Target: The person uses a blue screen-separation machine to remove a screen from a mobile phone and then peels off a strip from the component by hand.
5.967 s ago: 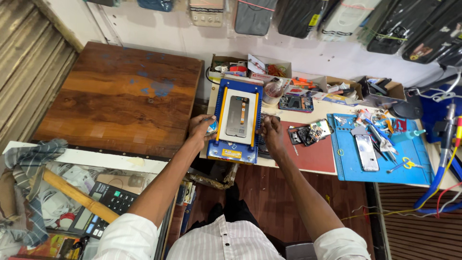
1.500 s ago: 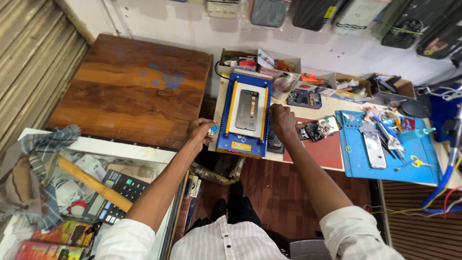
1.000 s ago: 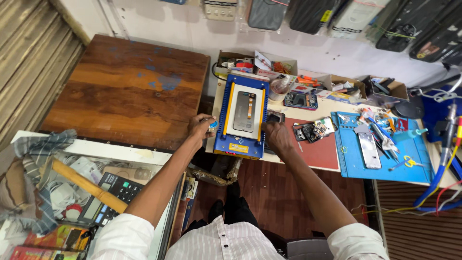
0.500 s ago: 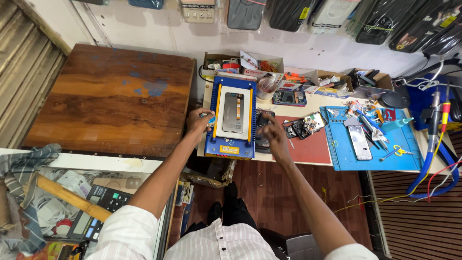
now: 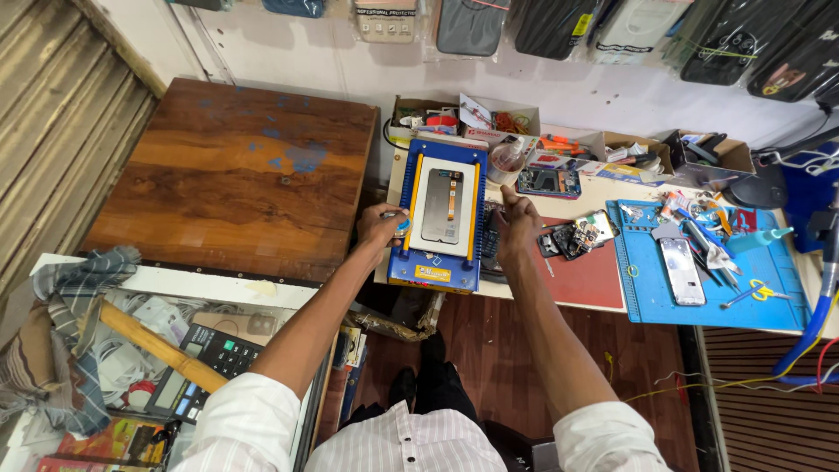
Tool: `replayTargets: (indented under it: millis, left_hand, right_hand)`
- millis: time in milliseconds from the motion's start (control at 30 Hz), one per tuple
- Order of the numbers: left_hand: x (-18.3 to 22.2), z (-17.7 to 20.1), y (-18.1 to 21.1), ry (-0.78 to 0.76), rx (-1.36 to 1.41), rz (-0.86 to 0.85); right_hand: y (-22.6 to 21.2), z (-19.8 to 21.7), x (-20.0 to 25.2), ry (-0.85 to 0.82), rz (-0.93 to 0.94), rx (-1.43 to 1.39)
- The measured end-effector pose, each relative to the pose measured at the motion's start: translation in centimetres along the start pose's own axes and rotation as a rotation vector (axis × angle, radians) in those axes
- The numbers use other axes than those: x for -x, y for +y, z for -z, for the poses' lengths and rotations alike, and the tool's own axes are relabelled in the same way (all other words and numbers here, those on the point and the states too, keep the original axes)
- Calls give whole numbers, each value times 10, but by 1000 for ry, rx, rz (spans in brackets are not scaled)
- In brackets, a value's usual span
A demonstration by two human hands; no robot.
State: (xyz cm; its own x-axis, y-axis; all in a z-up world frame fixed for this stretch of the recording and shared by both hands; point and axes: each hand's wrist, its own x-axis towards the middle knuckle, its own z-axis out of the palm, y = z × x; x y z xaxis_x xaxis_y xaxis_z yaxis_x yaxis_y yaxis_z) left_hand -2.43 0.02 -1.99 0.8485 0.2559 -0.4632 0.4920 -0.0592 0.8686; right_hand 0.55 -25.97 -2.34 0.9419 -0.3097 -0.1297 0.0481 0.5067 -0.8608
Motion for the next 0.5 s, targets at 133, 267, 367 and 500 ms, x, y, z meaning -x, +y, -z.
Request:
replayTargets:
  millis: [133,267,367,500]
  left_hand:
    - [-3,0,0,2,-4,-2]
    - [-1,-1,-1,1,-7,-1]
    - [2,-2,4,-6,-23,-5]
    - [3,-4,10,1,-36,-56]
  right_hand:
    - [20,5,-13,1,-222,-551]
    - [53,26,-19,-53,-190,-533]
    - [51,33,-11,-156,-108,-234]
    - [33,28,6,-275,-16,131]
